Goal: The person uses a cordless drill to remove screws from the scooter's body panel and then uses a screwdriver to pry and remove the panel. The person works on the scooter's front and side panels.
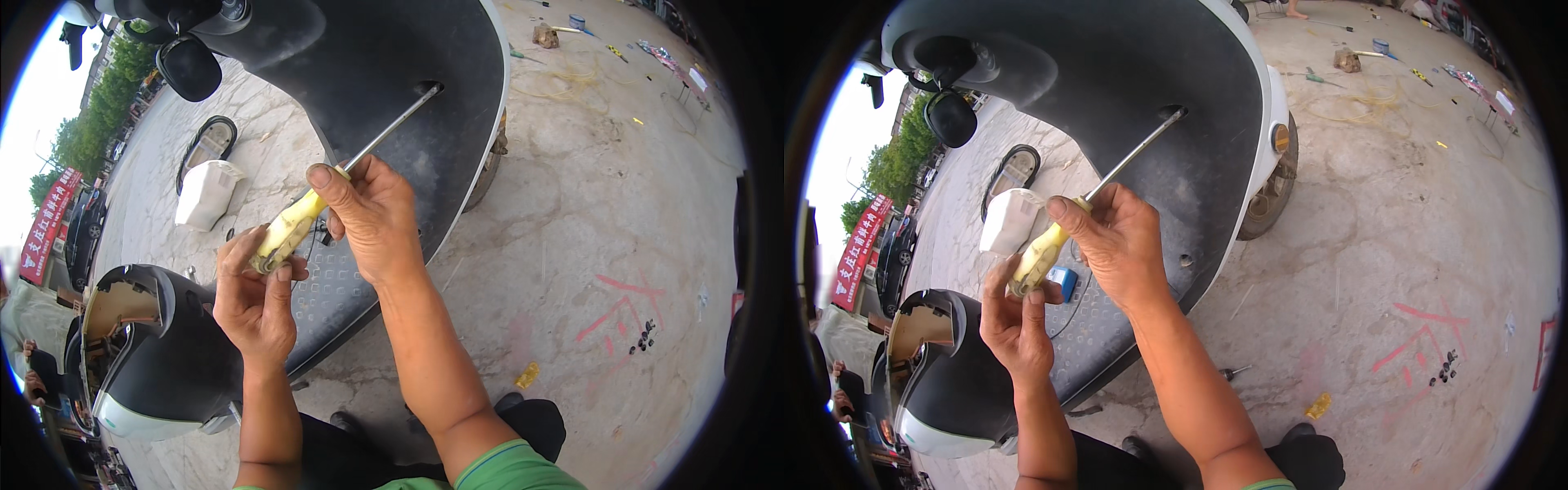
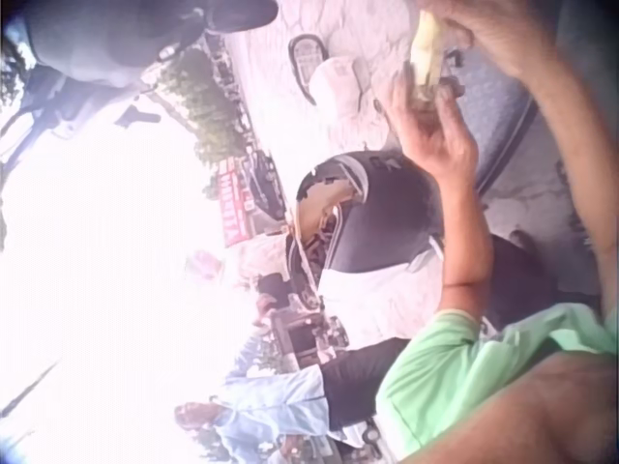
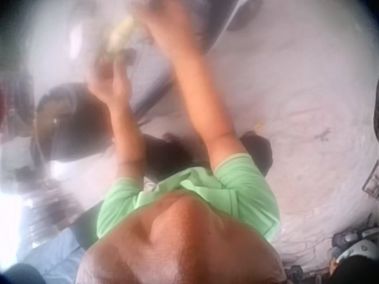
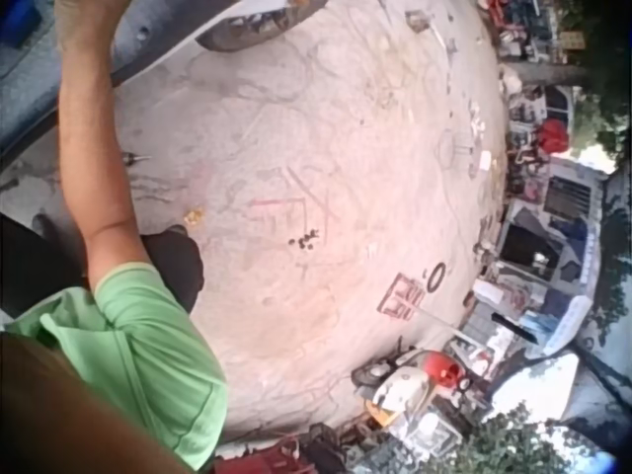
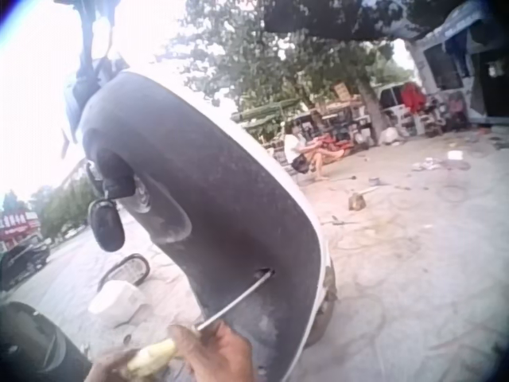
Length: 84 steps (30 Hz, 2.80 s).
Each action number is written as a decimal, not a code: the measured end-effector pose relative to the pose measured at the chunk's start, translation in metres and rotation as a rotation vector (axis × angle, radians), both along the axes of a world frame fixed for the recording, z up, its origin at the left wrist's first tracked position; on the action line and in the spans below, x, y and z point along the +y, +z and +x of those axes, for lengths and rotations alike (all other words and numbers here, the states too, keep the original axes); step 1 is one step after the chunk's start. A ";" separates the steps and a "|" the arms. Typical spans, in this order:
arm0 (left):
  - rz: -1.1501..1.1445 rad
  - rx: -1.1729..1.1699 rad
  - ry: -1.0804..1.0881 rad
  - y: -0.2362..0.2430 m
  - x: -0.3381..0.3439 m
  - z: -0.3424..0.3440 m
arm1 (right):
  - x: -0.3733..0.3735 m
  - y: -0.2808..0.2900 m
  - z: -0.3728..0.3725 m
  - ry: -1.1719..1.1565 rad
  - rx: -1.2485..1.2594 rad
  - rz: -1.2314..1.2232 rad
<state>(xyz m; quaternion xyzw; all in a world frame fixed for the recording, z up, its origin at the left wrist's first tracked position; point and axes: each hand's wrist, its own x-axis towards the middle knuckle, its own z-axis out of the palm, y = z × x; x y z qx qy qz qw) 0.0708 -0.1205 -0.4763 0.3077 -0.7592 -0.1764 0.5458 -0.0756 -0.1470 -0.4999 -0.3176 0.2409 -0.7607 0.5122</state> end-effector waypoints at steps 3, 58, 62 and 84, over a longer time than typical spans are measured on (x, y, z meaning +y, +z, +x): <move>0.298 0.148 0.015 0.009 0.001 0.003 | 0.005 0.008 -0.003 0.131 -0.259 -0.175; 0.619 0.174 -0.169 0.014 0.006 0.007 | 0.005 0.001 -0.011 0.083 -0.199 -0.141; 0.585 0.248 -0.168 0.013 0.007 0.002 | 0.001 -0.002 -0.005 0.018 -0.110 -0.149; 0.575 0.241 -0.166 -0.006 -0.001 0.058 | 0.003 -0.003 0.019 -0.060 0.035 -0.063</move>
